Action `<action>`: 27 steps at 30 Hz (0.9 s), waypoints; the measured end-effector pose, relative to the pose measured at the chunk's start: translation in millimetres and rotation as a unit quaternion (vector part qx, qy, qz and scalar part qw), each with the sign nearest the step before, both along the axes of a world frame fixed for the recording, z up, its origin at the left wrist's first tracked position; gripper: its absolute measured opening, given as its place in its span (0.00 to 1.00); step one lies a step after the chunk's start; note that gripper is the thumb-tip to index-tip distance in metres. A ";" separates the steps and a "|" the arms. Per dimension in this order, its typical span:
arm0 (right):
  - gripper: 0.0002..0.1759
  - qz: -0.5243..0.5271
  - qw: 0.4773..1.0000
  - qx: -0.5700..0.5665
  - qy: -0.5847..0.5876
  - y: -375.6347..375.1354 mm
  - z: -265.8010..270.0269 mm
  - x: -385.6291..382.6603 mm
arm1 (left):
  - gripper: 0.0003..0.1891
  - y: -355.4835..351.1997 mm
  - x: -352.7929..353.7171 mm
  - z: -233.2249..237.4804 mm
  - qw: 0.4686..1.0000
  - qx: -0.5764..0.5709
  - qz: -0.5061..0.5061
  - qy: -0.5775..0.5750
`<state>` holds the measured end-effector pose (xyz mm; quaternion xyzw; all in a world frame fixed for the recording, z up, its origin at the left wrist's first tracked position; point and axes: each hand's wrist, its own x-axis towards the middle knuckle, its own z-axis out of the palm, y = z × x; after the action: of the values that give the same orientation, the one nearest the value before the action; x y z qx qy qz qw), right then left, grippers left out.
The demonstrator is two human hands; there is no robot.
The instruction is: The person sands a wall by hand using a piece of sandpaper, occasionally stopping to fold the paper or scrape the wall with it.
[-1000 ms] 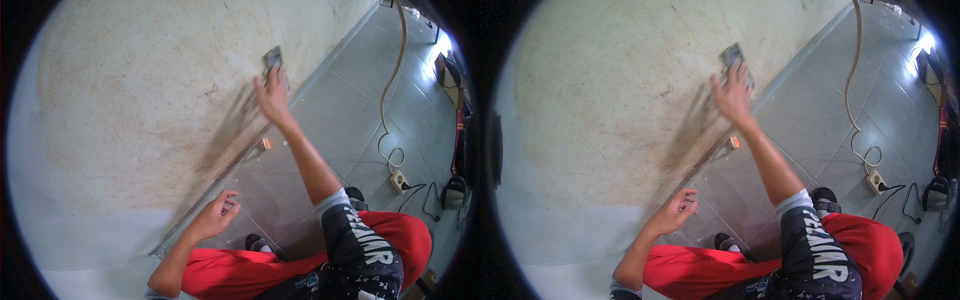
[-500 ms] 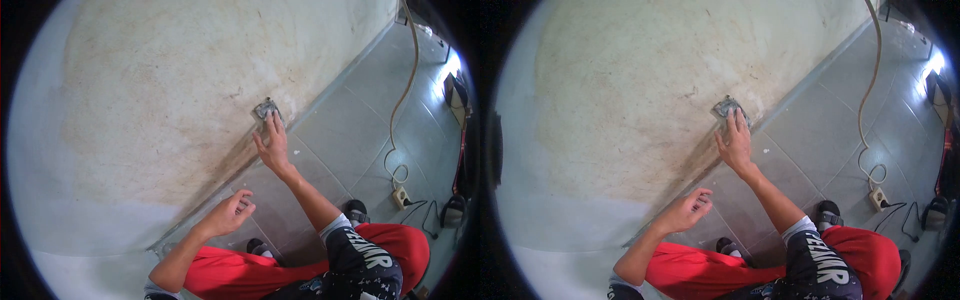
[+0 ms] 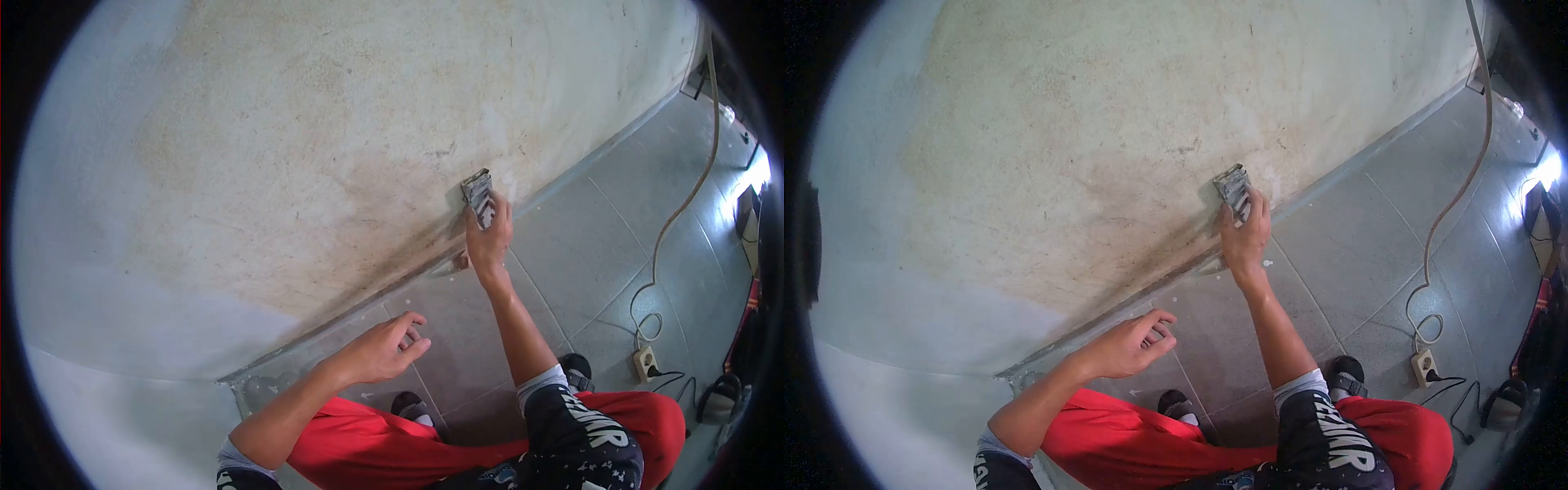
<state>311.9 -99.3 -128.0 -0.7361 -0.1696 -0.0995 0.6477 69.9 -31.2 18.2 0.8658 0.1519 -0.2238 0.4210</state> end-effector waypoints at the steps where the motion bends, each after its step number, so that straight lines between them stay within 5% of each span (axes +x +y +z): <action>1: 0.31 -0.009 1.000 -0.014 -0.024 -1.5 -0.4 2.8 | 0.24 0.3 -0.7 0.1 1.000 0.003 0.002 0.003; 5: 0.33 -0.038 0.997 -0.036 -0.057 -0.4 -3.2 11.0 | 0.24 0.8 -3.2 2.0 1.000 0.002 0.009 0.005; 11: 0.18 0.011 0.997 0.024 0.078 -11.6 11.5 14.4 | 0.25 1.8 -6.2 -1.7 1.000 0.014 0.006 -0.023; 13: 0.16 0.154 0.952 0.203 0.169 -11.4 18.3 6.4 | 0.24 2.5 -5.7 -2.1 1.000 0.014 0.017 -0.020; 19: 0.17 0.407 0.865 0.145 0.257 -6.8 66.5 -37.3 | 0.24 10.6 3.8 -10.7 0.956 0.032 0.230 -0.182; 27: 0.24 0.559 0.785 0.095 0.251 0.5 97.8 -74.8 | 0.19 12.5 4.0 3.5 0.904 -0.012 0.322 -0.280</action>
<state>237.1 -98.9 -30.2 -0.4464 -0.3726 0.4522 0.6763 73.9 -18.6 21.7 0.7917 0.2962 0.1736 0.5053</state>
